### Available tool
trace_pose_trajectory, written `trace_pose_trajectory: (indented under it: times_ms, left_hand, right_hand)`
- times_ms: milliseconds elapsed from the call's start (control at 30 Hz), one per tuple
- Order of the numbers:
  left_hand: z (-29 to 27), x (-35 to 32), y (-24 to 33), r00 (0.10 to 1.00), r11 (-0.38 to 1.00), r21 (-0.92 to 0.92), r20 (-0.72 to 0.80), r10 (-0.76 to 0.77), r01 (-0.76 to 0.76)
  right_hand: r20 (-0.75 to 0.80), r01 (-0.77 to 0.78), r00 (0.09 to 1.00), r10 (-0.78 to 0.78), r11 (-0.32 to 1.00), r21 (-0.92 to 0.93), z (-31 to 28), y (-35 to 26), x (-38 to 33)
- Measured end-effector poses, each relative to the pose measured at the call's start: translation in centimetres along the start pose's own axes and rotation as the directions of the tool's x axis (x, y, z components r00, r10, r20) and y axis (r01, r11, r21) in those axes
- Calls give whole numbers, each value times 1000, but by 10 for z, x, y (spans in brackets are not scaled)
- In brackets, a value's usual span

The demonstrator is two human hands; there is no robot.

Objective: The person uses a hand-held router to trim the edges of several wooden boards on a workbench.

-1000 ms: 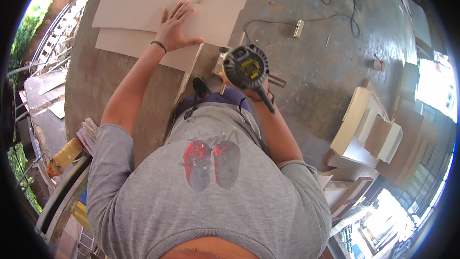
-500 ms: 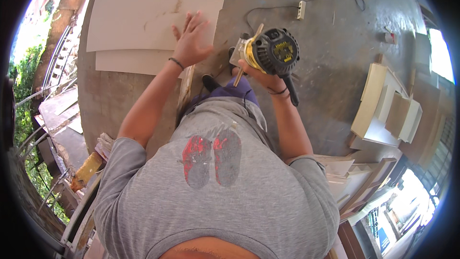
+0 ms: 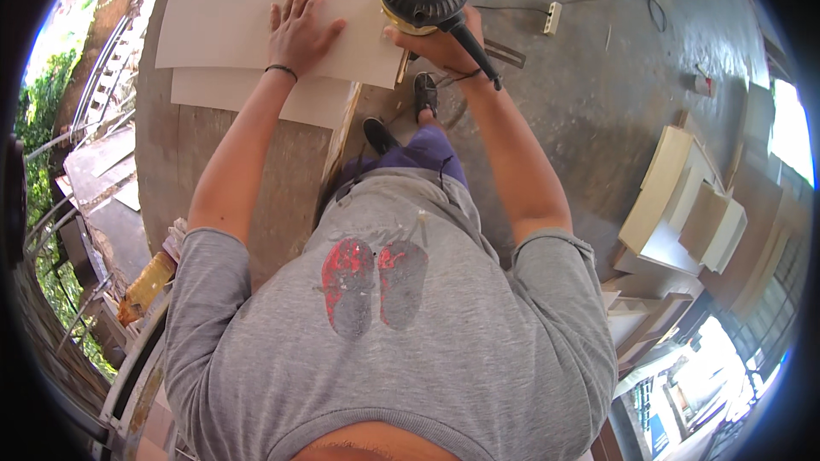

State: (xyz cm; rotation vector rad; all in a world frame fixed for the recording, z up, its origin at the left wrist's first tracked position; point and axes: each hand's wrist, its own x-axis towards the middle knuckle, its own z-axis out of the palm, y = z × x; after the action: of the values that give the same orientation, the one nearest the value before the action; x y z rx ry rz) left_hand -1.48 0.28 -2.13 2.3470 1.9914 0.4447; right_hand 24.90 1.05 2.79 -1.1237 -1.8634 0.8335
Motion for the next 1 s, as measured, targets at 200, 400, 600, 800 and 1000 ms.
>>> trace_pose_trajectory:
  times_ms: [200,400,600,800,1000]
  left_hand:
    - [-1,-3,3,1000,1000,20,-9,-17,17]
    - [0,-1,7,998,999,-19,-46,-34,33]
    - [0,1,3,998,998,-28,-21,-53,52]
    - [0,6,14,988,988,-27,20,-153,154]
    - [6,9,18,985,986,-14,-48,-165,165]
  right_hand:
    - [17,17,1000,-16,998,-57,3,-6,0]
    - [178,83,982,-61,990,-116,19,11,-58]
    - [169,-322,945,279,875,361,44,-9,-130]
    - [146,-369,928,342,805,464,29,-52,-132]
    - [106,54,994,-31,973,-224,23,4,-107]
